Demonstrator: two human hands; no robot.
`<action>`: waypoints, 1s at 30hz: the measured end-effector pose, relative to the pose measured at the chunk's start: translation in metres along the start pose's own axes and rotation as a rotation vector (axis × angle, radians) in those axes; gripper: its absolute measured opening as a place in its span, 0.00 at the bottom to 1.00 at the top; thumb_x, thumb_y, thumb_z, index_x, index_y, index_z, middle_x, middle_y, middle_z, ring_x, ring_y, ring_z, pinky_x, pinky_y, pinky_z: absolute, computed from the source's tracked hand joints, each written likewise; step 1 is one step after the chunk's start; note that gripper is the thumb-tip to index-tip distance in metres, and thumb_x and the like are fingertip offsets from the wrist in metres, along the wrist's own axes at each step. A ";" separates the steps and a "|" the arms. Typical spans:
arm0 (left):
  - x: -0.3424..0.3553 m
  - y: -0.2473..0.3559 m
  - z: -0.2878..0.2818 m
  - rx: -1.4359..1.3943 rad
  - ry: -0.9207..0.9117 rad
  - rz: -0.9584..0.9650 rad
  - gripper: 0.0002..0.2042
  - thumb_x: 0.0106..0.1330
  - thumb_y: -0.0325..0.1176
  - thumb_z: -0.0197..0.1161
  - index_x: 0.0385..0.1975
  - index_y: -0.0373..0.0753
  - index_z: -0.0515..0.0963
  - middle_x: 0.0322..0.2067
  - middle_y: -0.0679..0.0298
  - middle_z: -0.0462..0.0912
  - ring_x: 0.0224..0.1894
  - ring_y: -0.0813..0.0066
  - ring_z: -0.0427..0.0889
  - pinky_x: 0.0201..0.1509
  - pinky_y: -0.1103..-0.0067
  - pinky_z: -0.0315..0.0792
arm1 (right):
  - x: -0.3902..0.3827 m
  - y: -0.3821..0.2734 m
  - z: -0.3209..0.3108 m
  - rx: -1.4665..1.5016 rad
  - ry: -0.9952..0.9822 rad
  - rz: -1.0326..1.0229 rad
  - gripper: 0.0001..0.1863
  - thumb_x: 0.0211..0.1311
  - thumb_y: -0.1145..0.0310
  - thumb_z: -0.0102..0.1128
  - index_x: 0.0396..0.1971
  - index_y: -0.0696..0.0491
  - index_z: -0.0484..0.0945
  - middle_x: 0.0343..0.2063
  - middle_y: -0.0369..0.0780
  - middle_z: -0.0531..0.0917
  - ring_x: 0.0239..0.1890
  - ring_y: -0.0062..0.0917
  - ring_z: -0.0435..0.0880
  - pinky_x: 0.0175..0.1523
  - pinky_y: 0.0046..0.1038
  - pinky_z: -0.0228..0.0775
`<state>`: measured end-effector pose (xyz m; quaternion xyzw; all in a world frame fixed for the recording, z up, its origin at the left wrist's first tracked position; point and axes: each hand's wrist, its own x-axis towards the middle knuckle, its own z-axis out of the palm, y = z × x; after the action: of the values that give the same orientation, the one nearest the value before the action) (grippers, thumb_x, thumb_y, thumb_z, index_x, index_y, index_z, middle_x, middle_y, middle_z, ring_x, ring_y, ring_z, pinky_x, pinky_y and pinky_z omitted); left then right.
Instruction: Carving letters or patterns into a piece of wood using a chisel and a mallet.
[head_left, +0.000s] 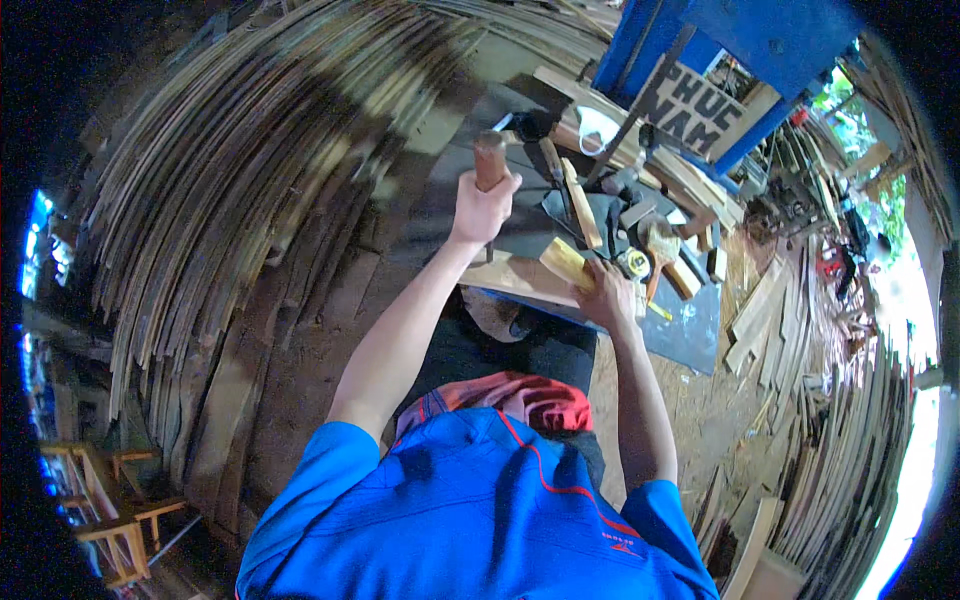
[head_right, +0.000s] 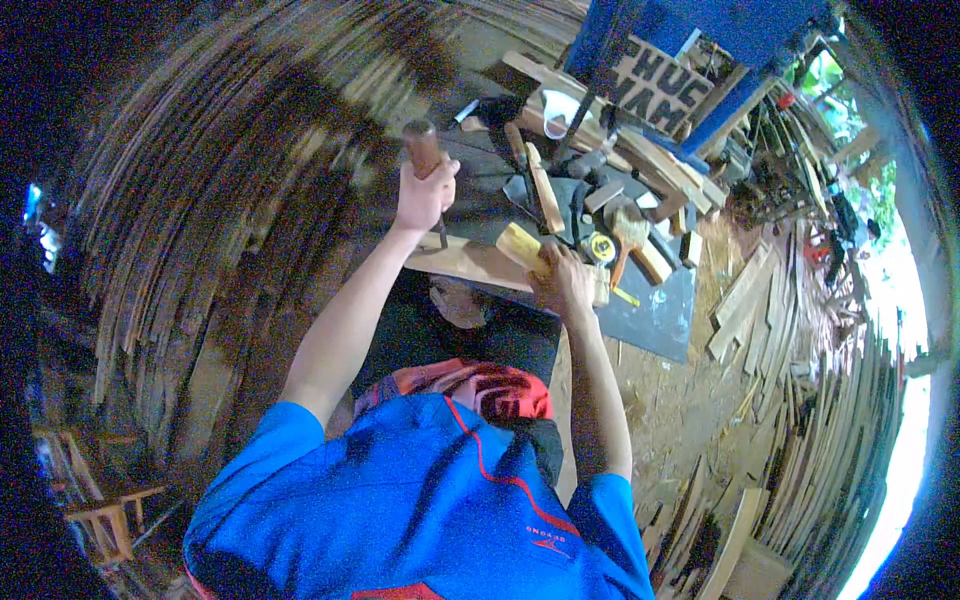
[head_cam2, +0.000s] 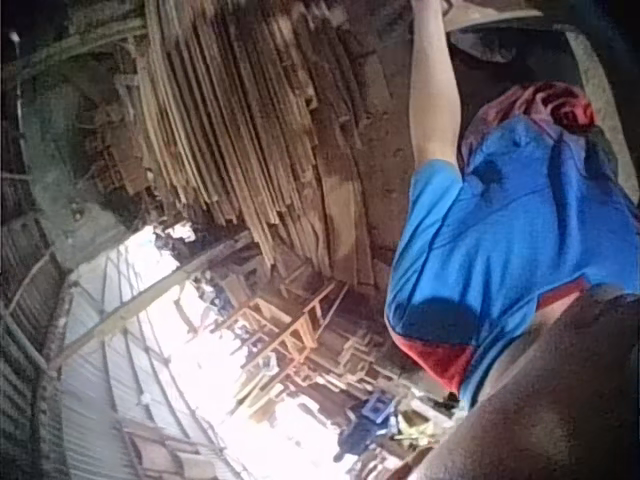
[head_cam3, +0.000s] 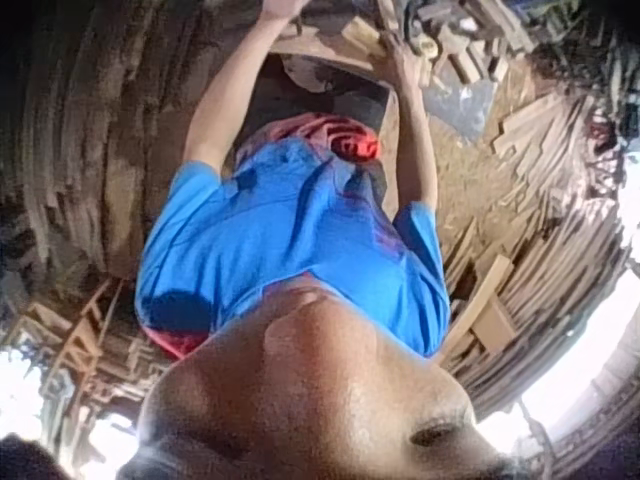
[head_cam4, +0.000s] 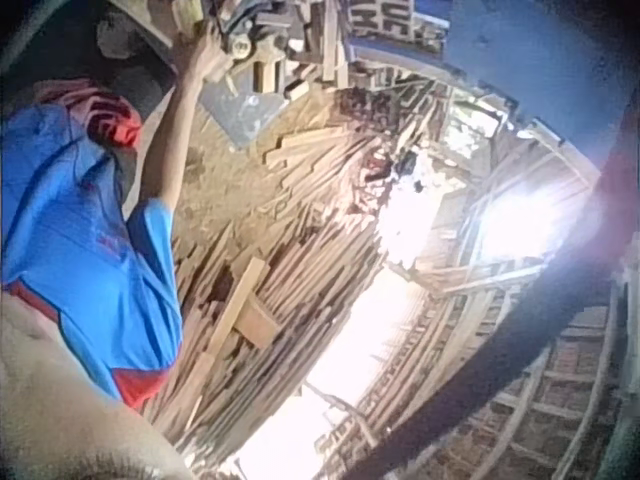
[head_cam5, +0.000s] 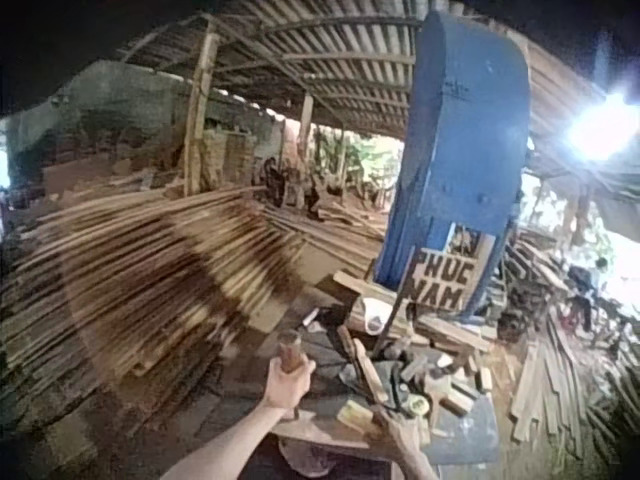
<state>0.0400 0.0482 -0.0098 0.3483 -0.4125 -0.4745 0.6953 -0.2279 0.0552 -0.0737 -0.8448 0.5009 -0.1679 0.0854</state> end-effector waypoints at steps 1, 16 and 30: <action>0.001 -0.002 -0.002 0.002 0.000 -0.010 0.14 0.64 0.31 0.63 0.16 0.42 0.70 0.12 0.76 0.68 0.13 0.87 0.65 0.16 0.82 0.56 | -0.002 0.000 0.002 0.004 -0.006 0.007 0.20 0.50 0.60 0.68 0.41 0.50 0.72 0.40 0.44 0.81 0.45 0.43 0.80 0.46 0.43 0.72; -0.007 -0.005 0.002 -0.012 0.088 -0.040 0.13 0.62 0.30 0.65 0.17 0.42 0.70 0.12 0.75 0.69 0.12 0.87 0.66 0.15 0.82 0.57 | -0.012 -0.004 0.000 -0.023 -0.028 0.043 0.21 0.51 0.59 0.68 0.42 0.52 0.75 0.39 0.45 0.81 0.43 0.42 0.82 0.46 0.42 0.72; -0.006 -0.001 0.013 0.120 0.064 0.041 0.13 0.62 0.31 0.64 0.16 0.40 0.71 0.12 0.74 0.69 0.15 0.88 0.67 0.17 0.82 0.59 | 0.021 -0.026 -0.104 0.329 0.144 0.119 0.24 0.64 0.51 0.60 0.50 0.53 0.68 0.28 0.52 0.83 0.33 0.50 0.83 0.36 0.42 0.73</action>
<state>0.0264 0.0520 -0.0067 0.3956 -0.4248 -0.4231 0.6957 -0.2357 0.0521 0.0352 -0.7742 0.5204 -0.3021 0.1962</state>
